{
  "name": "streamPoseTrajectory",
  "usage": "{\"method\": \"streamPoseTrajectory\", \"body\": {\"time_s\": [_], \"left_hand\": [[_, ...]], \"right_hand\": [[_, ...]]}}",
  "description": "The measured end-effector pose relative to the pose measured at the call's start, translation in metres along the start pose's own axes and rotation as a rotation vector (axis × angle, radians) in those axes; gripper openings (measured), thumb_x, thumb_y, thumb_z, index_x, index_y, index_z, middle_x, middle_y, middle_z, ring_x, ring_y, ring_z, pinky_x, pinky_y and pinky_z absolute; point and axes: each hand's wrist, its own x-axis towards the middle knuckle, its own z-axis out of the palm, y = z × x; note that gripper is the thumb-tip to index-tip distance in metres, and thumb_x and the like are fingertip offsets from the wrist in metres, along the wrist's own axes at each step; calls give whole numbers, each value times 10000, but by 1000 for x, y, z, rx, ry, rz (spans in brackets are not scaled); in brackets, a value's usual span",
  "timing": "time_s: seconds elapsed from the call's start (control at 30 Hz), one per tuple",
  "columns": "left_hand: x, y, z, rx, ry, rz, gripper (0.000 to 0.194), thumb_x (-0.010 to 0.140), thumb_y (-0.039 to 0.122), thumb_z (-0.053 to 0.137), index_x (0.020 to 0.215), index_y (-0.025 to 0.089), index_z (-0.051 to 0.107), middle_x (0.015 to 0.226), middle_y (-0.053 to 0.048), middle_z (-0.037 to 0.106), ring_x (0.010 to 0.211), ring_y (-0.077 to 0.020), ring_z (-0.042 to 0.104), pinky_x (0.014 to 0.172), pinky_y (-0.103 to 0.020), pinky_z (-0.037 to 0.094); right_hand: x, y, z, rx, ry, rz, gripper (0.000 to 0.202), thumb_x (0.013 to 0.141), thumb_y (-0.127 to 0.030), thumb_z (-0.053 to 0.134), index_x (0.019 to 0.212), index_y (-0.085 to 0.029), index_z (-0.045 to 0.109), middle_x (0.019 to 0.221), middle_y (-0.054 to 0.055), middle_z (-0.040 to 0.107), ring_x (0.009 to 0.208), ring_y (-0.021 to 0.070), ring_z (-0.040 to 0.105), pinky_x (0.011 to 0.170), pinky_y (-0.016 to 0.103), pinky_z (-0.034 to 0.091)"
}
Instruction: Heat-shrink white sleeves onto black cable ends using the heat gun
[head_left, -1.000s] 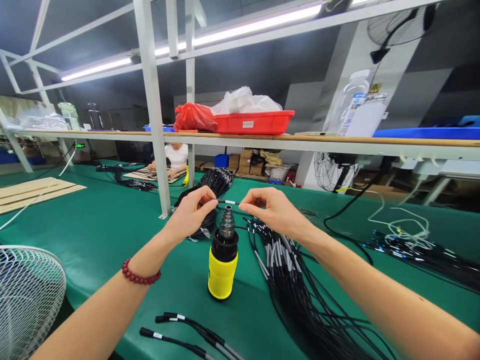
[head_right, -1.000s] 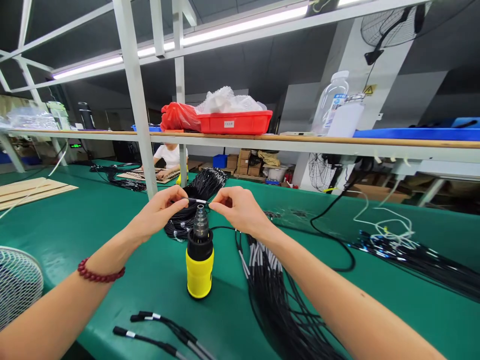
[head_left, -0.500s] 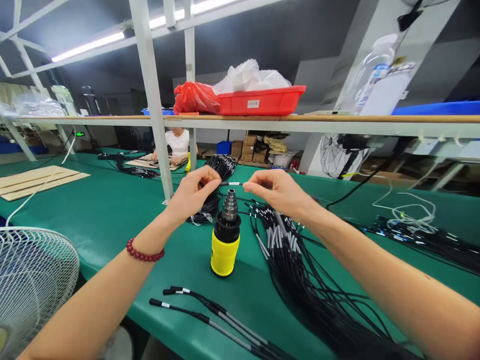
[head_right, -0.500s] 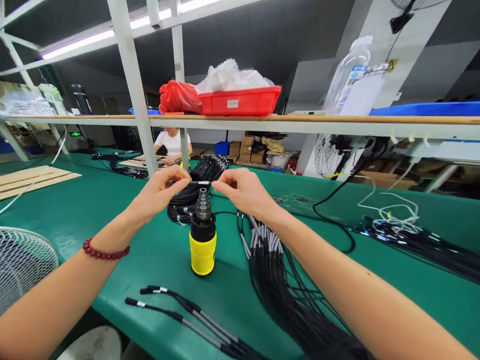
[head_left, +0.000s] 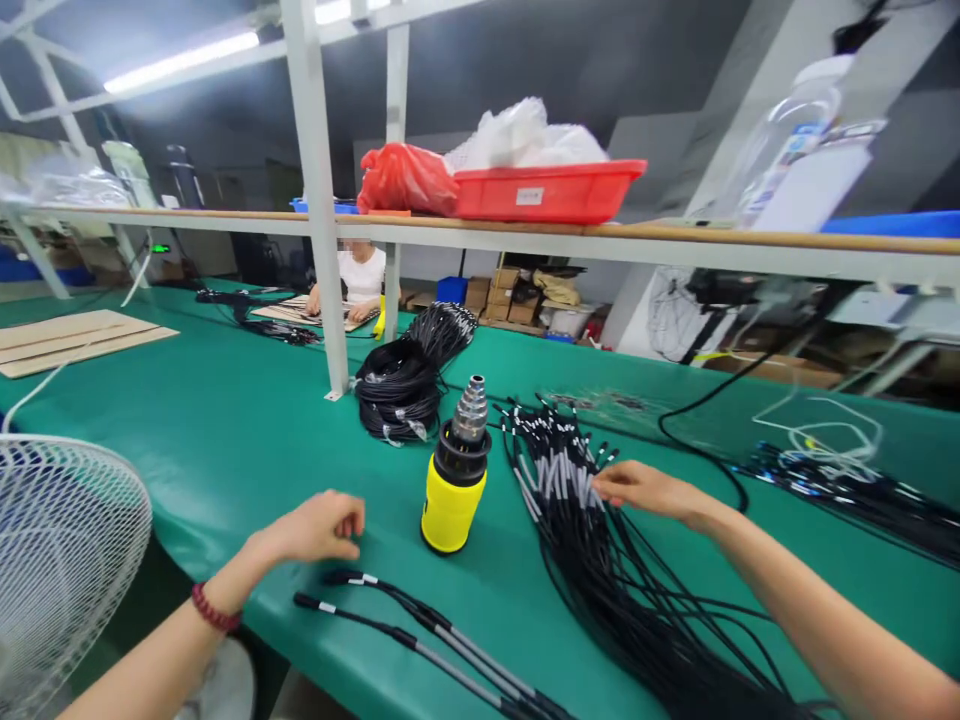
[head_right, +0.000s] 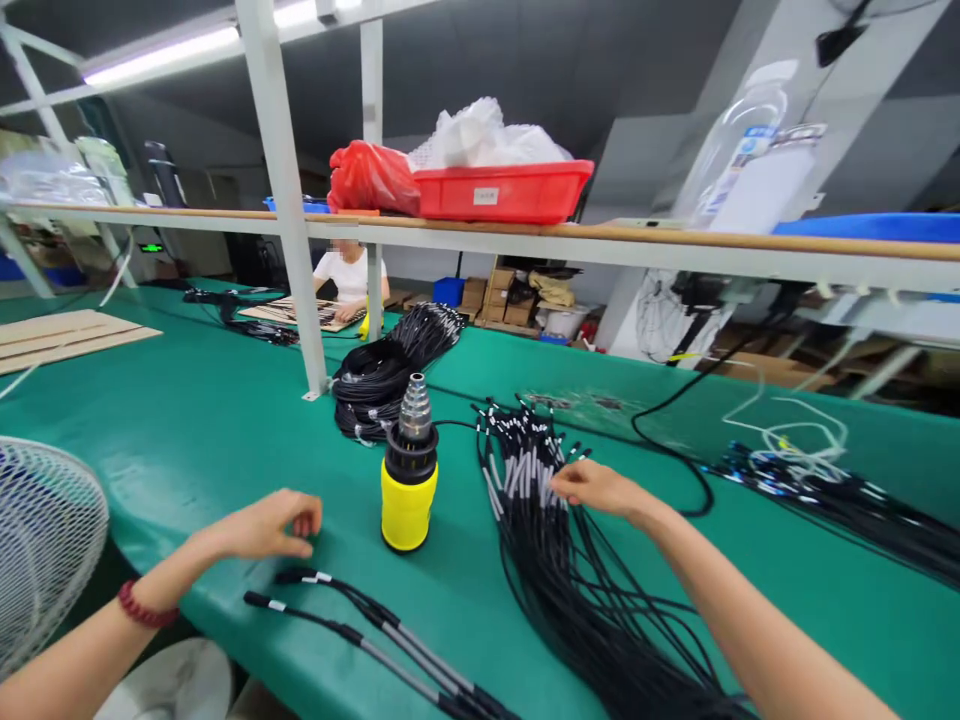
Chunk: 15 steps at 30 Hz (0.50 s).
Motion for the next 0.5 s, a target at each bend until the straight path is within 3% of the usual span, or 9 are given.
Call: {"method": "streamPoseTrajectory", "body": {"time_s": [0.07,0.2,0.33,0.5], "left_hand": [[-4,-8,18,59,-109,-10,236,693,308,709,883,197,625,863,-19,639,874,-210,592,761,-293,436],[-9,-3,33,150,-124,0,135,760,216,597,894,206,603,918,-26,645,931,-209,572,805,-295,426],[-12,-2,29,181,-85,66,109,846,220,504,923,214,581,960,-34,651,938,-208,575,829,-310,422],[-24,4,12,219,-19,64,193,892,222,431,984,216,600,964,-48,661,934,-220,585,834,-329,430]], "right_hand": [[-5,4,6,64,-110,30,554,612,-732,615,640,-180,646,695,108,677,690,246,636,592,307,472],[-1,-3,3,131,-176,34,634,612,-773,620,778,-162,658,813,117,698,777,234,650,657,297,491],[4,-13,-4,148,-158,-12,632,654,-755,636,841,-153,685,832,109,706,806,241,648,709,322,500],[-2,-24,-12,194,-114,-62,592,683,-688,674,927,-150,711,897,108,729,858,264,670,763,353,522]]}}
